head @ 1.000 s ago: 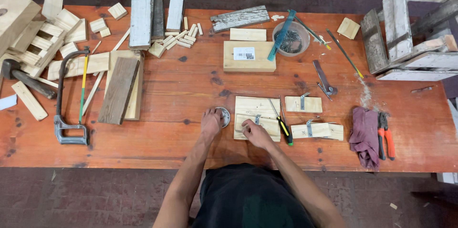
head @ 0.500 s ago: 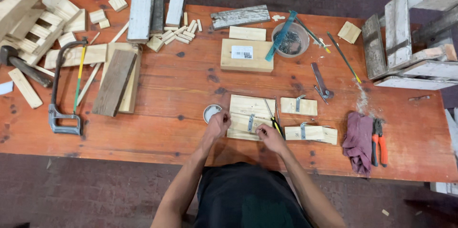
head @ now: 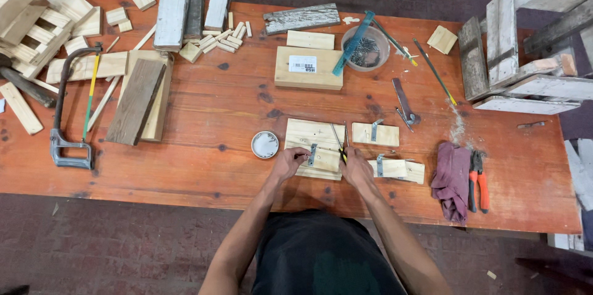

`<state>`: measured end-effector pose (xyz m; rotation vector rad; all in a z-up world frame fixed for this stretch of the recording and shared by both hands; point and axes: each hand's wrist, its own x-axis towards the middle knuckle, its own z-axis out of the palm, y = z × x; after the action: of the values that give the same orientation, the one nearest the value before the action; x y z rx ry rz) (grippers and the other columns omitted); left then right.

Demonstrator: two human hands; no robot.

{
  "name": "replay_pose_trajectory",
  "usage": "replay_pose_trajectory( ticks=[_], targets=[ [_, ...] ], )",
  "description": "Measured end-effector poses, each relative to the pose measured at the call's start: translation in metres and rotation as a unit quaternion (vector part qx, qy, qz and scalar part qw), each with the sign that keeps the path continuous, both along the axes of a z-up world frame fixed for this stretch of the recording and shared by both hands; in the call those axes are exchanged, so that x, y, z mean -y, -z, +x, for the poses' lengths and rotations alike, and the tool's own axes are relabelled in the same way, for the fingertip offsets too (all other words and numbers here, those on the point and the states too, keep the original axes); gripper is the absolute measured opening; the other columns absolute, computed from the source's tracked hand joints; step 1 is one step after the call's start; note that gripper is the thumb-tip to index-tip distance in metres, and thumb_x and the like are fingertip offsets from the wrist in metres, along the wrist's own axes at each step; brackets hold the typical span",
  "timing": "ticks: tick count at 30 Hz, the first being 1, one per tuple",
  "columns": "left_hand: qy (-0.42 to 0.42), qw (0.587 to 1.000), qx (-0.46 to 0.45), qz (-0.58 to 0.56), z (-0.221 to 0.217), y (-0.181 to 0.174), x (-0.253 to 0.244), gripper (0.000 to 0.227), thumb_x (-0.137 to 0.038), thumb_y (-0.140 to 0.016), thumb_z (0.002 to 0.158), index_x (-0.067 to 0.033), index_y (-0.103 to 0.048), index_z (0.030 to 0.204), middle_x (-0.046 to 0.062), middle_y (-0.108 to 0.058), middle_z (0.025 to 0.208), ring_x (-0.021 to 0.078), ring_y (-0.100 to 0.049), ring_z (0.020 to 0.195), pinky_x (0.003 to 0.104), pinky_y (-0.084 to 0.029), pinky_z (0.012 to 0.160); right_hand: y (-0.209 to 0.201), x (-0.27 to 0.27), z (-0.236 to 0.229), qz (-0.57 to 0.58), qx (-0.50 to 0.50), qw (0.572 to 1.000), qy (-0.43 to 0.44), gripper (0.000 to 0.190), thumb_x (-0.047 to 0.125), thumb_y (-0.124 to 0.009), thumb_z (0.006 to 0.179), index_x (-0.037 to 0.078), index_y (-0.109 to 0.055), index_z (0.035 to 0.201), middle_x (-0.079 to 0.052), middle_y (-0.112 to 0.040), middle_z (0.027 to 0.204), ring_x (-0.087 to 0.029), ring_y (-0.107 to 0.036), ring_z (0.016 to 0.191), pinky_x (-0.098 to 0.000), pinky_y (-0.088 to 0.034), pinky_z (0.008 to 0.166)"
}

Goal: The person uses a screwdriver to tighten screws into a small wooden board on a workbench. They repeatedly insert screws and turn the screwdriver to secure them, handling the board and screws throughout the process.

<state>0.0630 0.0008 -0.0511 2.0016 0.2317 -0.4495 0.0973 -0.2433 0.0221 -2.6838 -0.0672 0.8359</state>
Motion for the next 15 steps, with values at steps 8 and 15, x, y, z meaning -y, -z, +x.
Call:
replay_pose_trajectory(
  ticks=[8, 15],
  targets=[
    [0.011, 0.998, 0.054, -0.018, -0.001, 0.002, 0.007, 0.020, -0.019, -0.070, 0.091, -0.0230, -0.081, 0.107, 0.012, -0.076, 0.106, 0.0310, -0.071, 0.101, 0.040, -0.057, 0.090, 0.032, 0.008, 0.004, -0.027, -0.022, 0.999, 0.010, 0.047, 0.038, -0.055, 0.095, 0.015, -0.053, 0.136, -0.019, -0.060, 0.135, -0.045, -0.063, 0.122, -0.0574, -0.050, 0.102],
    [0.045, 0.996, 0.077, -0.016, -0.001, 0.009, 0.009, 0.022, -0.012, -0.069, 0.091, -0.0187, -0.082, 0.107, 0.019, -0.073, 0.104, 0.0374, -0.070, 0.101, 0.044, -0.056, 0.089, 0.029, 0.010, 0.010, -0.016, -0.026, 0.999, 0.044, 0.053, 0.045, -0.061, 0.089, 0.010, -0.060, 0.129, -0.020, -0.062, 0.133, -0.045, -0.063, 0.122, -0.0594, -0.050, 0.101]
  ],
)
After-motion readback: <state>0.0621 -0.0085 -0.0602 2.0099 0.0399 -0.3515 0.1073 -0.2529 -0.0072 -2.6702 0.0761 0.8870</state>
